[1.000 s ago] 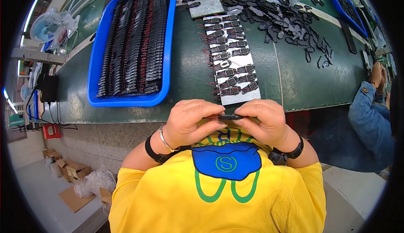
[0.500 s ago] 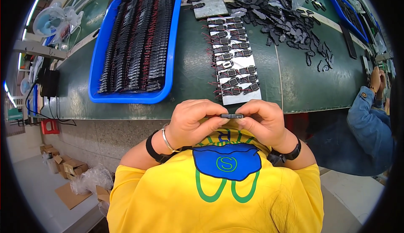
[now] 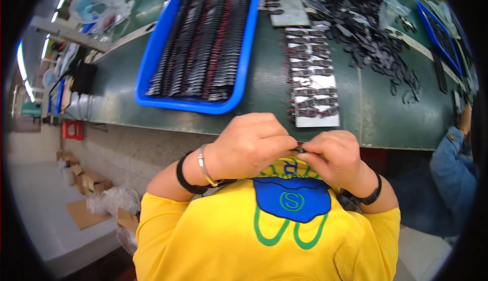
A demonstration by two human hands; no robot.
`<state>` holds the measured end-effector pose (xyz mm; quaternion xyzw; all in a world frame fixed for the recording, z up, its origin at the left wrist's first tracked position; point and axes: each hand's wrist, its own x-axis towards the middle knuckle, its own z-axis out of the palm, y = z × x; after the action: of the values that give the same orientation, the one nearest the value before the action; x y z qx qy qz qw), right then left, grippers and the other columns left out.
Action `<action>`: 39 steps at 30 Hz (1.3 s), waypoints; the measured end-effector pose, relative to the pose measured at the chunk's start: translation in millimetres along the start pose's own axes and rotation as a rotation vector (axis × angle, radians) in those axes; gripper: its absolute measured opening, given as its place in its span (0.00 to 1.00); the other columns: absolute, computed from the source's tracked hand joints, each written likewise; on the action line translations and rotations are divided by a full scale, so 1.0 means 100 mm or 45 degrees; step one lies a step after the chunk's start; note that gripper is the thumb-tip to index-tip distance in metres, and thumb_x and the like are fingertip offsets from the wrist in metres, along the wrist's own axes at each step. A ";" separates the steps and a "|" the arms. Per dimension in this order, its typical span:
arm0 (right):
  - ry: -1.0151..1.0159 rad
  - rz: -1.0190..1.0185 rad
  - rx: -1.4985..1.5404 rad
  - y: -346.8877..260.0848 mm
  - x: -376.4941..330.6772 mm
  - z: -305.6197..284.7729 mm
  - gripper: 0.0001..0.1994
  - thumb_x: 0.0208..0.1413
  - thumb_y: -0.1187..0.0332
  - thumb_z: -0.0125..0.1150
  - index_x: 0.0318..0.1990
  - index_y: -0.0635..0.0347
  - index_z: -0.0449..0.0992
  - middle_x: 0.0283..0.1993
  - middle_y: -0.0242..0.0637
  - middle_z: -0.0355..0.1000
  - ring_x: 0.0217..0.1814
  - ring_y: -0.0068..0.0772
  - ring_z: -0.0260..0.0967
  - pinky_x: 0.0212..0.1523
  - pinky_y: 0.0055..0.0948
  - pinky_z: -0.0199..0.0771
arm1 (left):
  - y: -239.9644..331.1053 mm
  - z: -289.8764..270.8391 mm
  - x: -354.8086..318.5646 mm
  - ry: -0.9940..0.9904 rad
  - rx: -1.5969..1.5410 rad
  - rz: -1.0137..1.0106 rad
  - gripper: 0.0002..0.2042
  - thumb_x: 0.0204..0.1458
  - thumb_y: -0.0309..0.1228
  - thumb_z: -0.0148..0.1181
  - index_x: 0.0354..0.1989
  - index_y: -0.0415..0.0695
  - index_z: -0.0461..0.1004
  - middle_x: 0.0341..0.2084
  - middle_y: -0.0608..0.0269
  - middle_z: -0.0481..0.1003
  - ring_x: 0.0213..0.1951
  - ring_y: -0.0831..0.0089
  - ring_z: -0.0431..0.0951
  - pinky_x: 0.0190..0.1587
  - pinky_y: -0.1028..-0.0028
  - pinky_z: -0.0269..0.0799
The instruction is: The person picks up a speaker from a blue tray, fits it into a black plastic housing by hand, and places the assembled unit onto a strip. This process is repeated for several speakers and housings.
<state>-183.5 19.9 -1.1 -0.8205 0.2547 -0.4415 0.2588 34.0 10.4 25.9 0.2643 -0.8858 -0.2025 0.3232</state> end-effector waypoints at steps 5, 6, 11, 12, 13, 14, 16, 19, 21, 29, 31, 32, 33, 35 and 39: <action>-0.123 -0.007 0.055 0.01 0.06 -0.04 0.09 0.39 0.75 0.70 0.27 0.62 0.73 0.22 0.38 0.71 0.19 0.38 0.69 0.21 0.29 0.67 | -0.01 -0.27 -0.16 0.007 0.139 -0.087 0.11 0.34 0.21 0.69 0.30 0.40 0.78 0.25 0.61 0.76 0.26 0.64 0.75 0.28 0.69 0.70; -0.142 0.004 0.065 0.01 0.07 -0.06 0.09 0.39 0.75 0.70 0.27 0.62 0.73 0.22 0.38 0.71 0.19 0.38 0.69 0.21 0.29 0.67 | -0.02 -0.36 -0.20 0.040 0.206 -0.117 0.10 0.34 0.21 0.69 0.29 0.40 0.78 0.26 0.61 0.76 0.27 0.64 0.75 0.29 0.69 0.71; -0.091 0.087 -0.005 0.08 -0.01 -0.20 0.07 0.41 0.76 0.68 0.27 0.62 0.73 0.21 0.38 0.71 0.19 0.36 0.68 0.20 0.28 0.65 | -0.28 -0.87 -0.29 0.052 0.560 -0.271 0.08 0.36 0.23 0.67 0.28 0.42 0.78 0.25 0.62 0.75 0.30 0.64 0.75 0.32 0.68 0.71; -0.064 0.119 -0.022 0.08 -0.03 -0.21 0.07 0.41 0.75 0.68 0.26 0.62 0.73 0.21 0.37 0.71 0.18 0.36 0.67 0.20 0.27 0.64 | -0.37 -0.90 -0.31 -0.021 0.583 -0.297 0.07 0.37 0.23 0.67 0.28 0.43 0.78 0.25 0.62 0.74 0.30 0.64 0.74 0.33 0.68 0.71; -0.038 0.151 -0.038 0.08 -0.06 -0.22 0.07 0.42 0.75 0.68 0.26 0.62 0.74 0.21 0.37 0.70 0.18 0.35 0.67 0.19 0.27 0.64 | -0.43 -0.92 -0.32 -0.094 0.605 -0.324 0.06 0.38 0.24 0.66 0.28 0.44 0.78 0.24 0.63 0.73 0.31 0.63 0.74 0.34 0.67 0.72; -0.012 0.184 -0.055 0.08 -0.08 -0.22 0.07 0.43 0.75 0.69 0.26 0.62 0.74 0.20 0.37 0.70 0.18 0.34 0.67 0.19 0.27 0.63 | -0.47 -0.92 -0.32 -0.092 0.606 -0.322 0.06 0.38 0.24 0.66 0.28 0.44 0.78 0.24 0.63 0.73 0.31 0.63 0.74 0.34 0.67 0.72; 0.007 0.207 -0.068 0.09 -0.15 -0.24 0.07 0.43 0.76 0.68 0.26 0.62 0.74 0.20 0.37 0.70 0.17 0.33 0.66 0.19 0.26 0.63 | -0.54 -0.89 -0.28 -0.206 0.586 -0.311 0.06 0.39 0.25 0.66 0.27 0.44 0.77 0.24 0.63 0.73 0.32 0.63 0.74 0.36 0.67 0.72; 0.045 0.255 -0.087 0.11 -0.20 -0.25 0.06 0.44 0.76 0.67 0.26 0.62 0.74 0.20 0.37 0.71 0.17 0.32 0.66 0.19 0.26 0.63 | -0.57 -0.86 -0.22 -0.261 0.584 -0.311 0.05 0.39 0.25 0.66 0.26 0.43 0.77 0.25 0.62 0.74 0.33 0.62 0.74 0.37 0.66 0.72; 0.063 0.277 -0.094 0.12 -0.23 -0.26 0.06 0.44 0.77 0.67 0.26 0.63 0.74 0.21 0.38 0.71 0.17 0.32 0.66 0.19 0.25 0.63 | -0.58 -0.85 -0.17 -0.266 0.605 -0.316 0.06 0.38 0.25 0.67 0.26 0.42 0.77 0.26 0.61 0.75 0.33 0.61 0.75 0.37 0.66 0.72; 0.102 0.304 -0.141 0.13 -0.23 -0.35 0.06 0.44 0.77 0.67 0.26 0.63 0.74 0.20 0.38 0.70 0.17 0.32 0.66 0.19 0.25 0.63 | -0.65 -0.80 -0.16 -0.240 0.624 -0.360 0.07 0.40 0.27 0.66 0.28 0.43 0.75 0.27 0.61 0.75 0.34 0.61 0.75 0.38 0.66 0.72; 0.108 0.323 -0.173 0.14 -0.20 -0.37 0.06 0.43 0.77 0.67 0.26 0.63 0.74 0.20 0.37 0.70 0.17 0.32 0.66 0.20 0.25 0.63 | -0.63 -0.83 -0.18 -0.245 0.624 -0.358 0.07 0.40 0.26 0.66 0.28 0.43 0.75 0.27 0.60 0.75 0.34 0.60 0.75 0.37 0.66 0.72; 0.107 0.336 -0.168 0.14 -0.19 -0.39 0.06 0.43 0.78 0.66 0.27 0.64 0.74 0.22 0.38 0.71 0.19 0.33 0.67 0.21 0.26 0.64 | -0.60 -0.84 -0.18 -0.244 0.637 -0.367 0.08 0.39 0.26 0.66 0.28 0.43 0.75 0.27 0.60 0.75 0.34 0.60 0.75 0.37 0.66 0.71; 0.108 0.355 -0.168 0.16 -0.18 -0.41 0.06 0.43 0.79 0.66 0.28 0.64 0.74 0.23 0.39 0.72 0.21 0.34 0.68 0.23 0.26 0.65 | -0.56 -0.85 -0.16 -0.242 0.598 -0.342 0.08 0.39 0.26 0.66 0.28 0.43 0.75 0.27 0.60 0.75 0.34 0.60 0.75 0.37 0.66 0.71; 0.118 0.354 -0.231 0.24 -0.16 -0.43 0.07 0.42 0.79 0.67 0.30 0.64 0.75 0.26 0.39 0.72 0.23 0.34 0.68 0.25 0.27 0.66 | -0.41 -0.87 -0.13 -0.141 0.639 -0.317 0.08 0.39 0.25 0.67 0.28 0.42 0.75 0.26 0.60 0.75 0.31 0.60 0.74 0.34 0.66 0.71; 0.076 0.334 -0.384 0.34 -0.07 -0.43 0.11 0.40 0.79 0.69 0.34 0.63 0.77 0.31 0.40 0.72 0.28 0.35 0.69 0.29 0.28 0.69 | -0.11 -0.67 -0.05 -0.133 0.330 -0.167 0.08 0.39 0.24 0.67 0.27 0.41 0.74 0.24 0.61 0.74 0.28 0.63 0.74 0.31 0.67 0.71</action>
<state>-230.3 -9.1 -7.3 -0.7963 0.4302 -0.3849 0.1806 86.7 -7.9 65.6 0.3502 -0.9010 -0.1206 0.2258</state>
